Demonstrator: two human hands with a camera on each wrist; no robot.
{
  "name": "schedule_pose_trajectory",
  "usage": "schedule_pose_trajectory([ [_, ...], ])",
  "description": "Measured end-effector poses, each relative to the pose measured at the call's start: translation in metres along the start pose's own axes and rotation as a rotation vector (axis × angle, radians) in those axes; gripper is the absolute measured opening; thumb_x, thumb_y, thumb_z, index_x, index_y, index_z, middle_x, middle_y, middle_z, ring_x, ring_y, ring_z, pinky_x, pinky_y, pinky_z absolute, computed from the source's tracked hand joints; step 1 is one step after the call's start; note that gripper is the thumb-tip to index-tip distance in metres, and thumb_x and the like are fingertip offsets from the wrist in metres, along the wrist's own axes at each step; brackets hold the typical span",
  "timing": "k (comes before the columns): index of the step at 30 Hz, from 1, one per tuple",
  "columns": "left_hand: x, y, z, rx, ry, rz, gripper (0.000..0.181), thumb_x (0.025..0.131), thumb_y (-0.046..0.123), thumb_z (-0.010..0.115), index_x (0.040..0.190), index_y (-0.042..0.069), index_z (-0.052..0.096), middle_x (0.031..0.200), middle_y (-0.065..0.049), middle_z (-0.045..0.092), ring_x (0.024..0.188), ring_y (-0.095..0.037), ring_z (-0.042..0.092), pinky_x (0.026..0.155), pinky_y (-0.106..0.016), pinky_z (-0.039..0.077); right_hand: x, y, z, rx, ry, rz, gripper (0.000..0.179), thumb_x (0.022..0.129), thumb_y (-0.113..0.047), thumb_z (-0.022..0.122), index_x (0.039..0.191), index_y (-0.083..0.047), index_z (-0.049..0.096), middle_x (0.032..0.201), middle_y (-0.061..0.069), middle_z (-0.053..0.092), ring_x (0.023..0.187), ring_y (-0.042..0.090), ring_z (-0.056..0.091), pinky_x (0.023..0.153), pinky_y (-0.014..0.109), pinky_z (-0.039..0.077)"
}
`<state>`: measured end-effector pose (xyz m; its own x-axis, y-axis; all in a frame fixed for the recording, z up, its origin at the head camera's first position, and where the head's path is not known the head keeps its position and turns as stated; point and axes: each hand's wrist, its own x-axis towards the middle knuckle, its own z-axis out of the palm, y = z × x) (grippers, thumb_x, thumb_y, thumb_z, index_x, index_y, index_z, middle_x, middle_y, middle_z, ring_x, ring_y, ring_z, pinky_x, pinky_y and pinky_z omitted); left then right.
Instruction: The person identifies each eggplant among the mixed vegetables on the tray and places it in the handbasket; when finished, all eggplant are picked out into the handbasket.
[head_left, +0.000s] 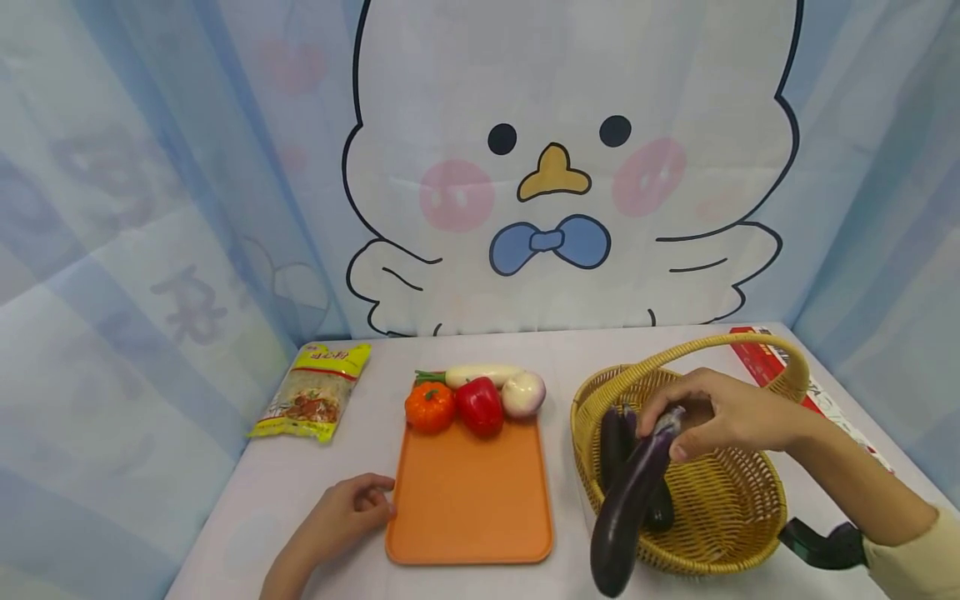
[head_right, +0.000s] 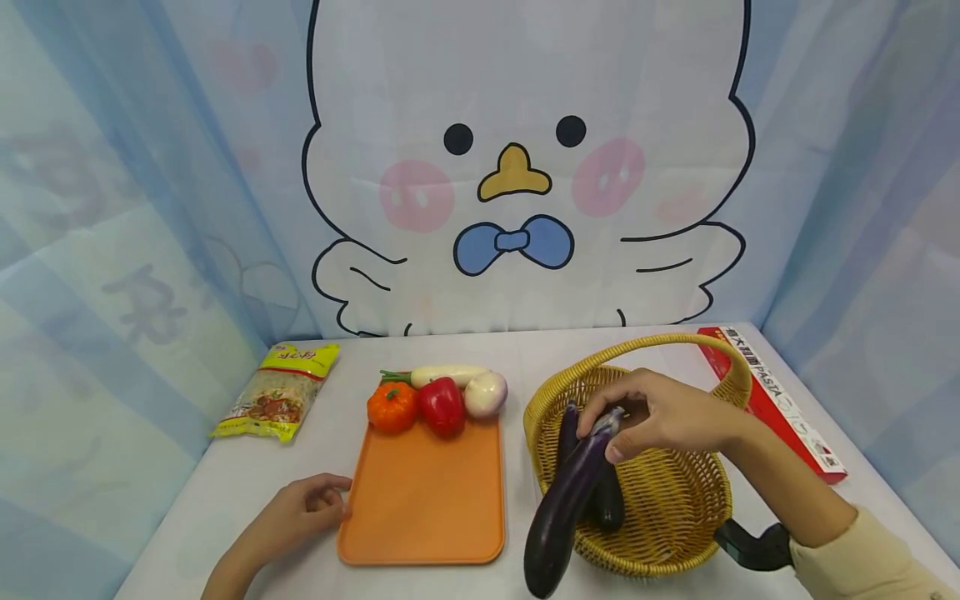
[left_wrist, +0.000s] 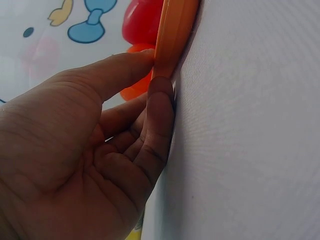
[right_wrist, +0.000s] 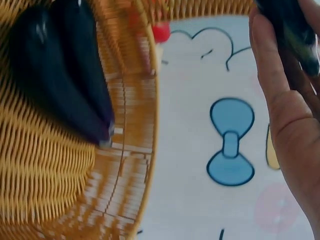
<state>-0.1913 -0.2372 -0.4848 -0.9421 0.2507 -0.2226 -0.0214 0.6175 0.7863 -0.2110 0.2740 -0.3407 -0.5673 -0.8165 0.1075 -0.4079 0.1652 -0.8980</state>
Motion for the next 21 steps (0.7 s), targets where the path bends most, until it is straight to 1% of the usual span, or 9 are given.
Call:
schedule_pose_trajectory([
  [3,0.000,0.000,0.000,-0.001,-0.002,0.002,0.043,0.087,0.028,0.076,0.120,0.002,0.065,0.084,-0.001,0.061,0.074,-0.017,0.057,0.065,-0.029,0.047,0.000,0.003,-0.010,-0.068,0.003,0.042,0.027,0.083,-0.004,0.066,0.110,-0.010,0.070,0.096,0.010,0.062,0.072,0.021,0.059,0.057,0.036,0.053],
  [5,0.000,0.000,0.000,-0.004,-0.006,0.002,0.044,0.087,0.028,0.076,0.120,0.002,0.065,0.084,-0.001,0.061,0.074,-0.018,0.057,0.065,-0.029,0.047,0.001,0.004,-0.015,-0.092,-0.004,0.073,0.027,0.082,-0.008,0.067,0.109,-0.012,0.070,0.096,0.009,0.062,0.074,0.022,0.059,0.058,0.036,0.053],
  [6,0.000,0.000,-0.001,-0.006,-0.008,0.002,0.044,0.087,0.028,0.076,0.120,0.002,0.065,0.084,-0.001,0.061,0.074,-0.018,0.057,0.065,-0.029,0.047,0.002,0.006,-0.017,-0.097,-0.016,0.069,0.027,0.082,-0.009,0.067,0.109,-0.012,0.070,0.097,0.009,0.062,0.075,0.023,0.059,0.057,0.037,0.053],
  [8,0.000,0.000,-0.001,-0.009,-0.013,0.002,0.044,0.087,0.028,0.076,0.120,0.002,0.064,0.084,-0.001,0.061,0.074,-0.018,0.057,0.065,-0.029,0.047,0.004,0.008,-0.021,-0.086,-0.040,0.082,0.026,0.083,-0.010,0.067,0.109,-0.012,0.070,0.097,0.010,0.062,0.075,0.024,0.059,0.058,0.037,0.053],
  [10,0.000,0.000,-0.001,-0.011,-0.014,0.007,0.044,0.087,0.028,0.075,0.120,0.002,0.064,0.084,-0.001,0.061,0.074,-0.018,0.057,0.065,-0.029,0.048,0.007,0.011,-0.025,-0.045,-0.075,0.077,0.026,0.084,-0.007,0.065,0.110,-0.009,0.068,0.098,0.013,0.061,0.075,0.025,0.060,0.058,0.039,0.053],
  [13,0.000,-0.001,0.000,-0.012,-0.012,0.016,0.042,0.087,0.027,0.075,0.119,0.001,0.065,0.083,-0.001,0.061,0.074,-0.018,0.057,0.065,-0.029,0.047,0.010,0.013,-0.030,0.009,-0.109,0.117,0.025,0.086,-0.003,0.065,0.110,-0.006,0.068,0.102,0.016,0.061,0.078,0.025,0.061,0.061,0.040,0.054],
  [16,0.000,-0.001,0.000,-0.011,-0.009,0.024,0.041,0.087,0.026,0.075,0.119,0.001,0.065,0.083,-0.001,0.061,0.073,-0.018,0.057,0.065,-0.028,0.047,0.012,0.015,-0.034,0.008,-0.121,0.160,0.025,0.086,-0.003,0.065,0.111,-0.005,0.067,0.104,0.018,0.062,0.081,0.027,0.061,0.064,0.041,0.055],
  [19,0.000,0.000,0.000,-0.009,-0.007,0.023,0.041,0.087,0.026,0.075,0.119,0.002,0.065,0.083,0.000,0.061,0.073,-0.018,0.057,0.064,-0.028,0.047,0.013,0.017,-0.037,-0.073,-0.098,0.216,0.025,0.087,-0.007,0.065,0.111,-0.009,0.068,0.104,0.016,0.064,0.080,0.027,0.061,0.066,0.040,0.054],
  [21,0.000,0.001,0.000,-0.007,-0.006,0.020,0.042,0.087,0.026,0.076,0.119,0.001,0.065,0.083,-0.001,0.061,0.073,-0.018,0.057,0.064,-0.028,0.047,0.014,0.019,-0.038,-0.133,-0.074,0.268,0.024,0.087,-0.012,0.066,0.110,-0.013,0.069,0.104,0.014,0.065,0.082,0.027,0.060,0.068,0.038,0.053],
])
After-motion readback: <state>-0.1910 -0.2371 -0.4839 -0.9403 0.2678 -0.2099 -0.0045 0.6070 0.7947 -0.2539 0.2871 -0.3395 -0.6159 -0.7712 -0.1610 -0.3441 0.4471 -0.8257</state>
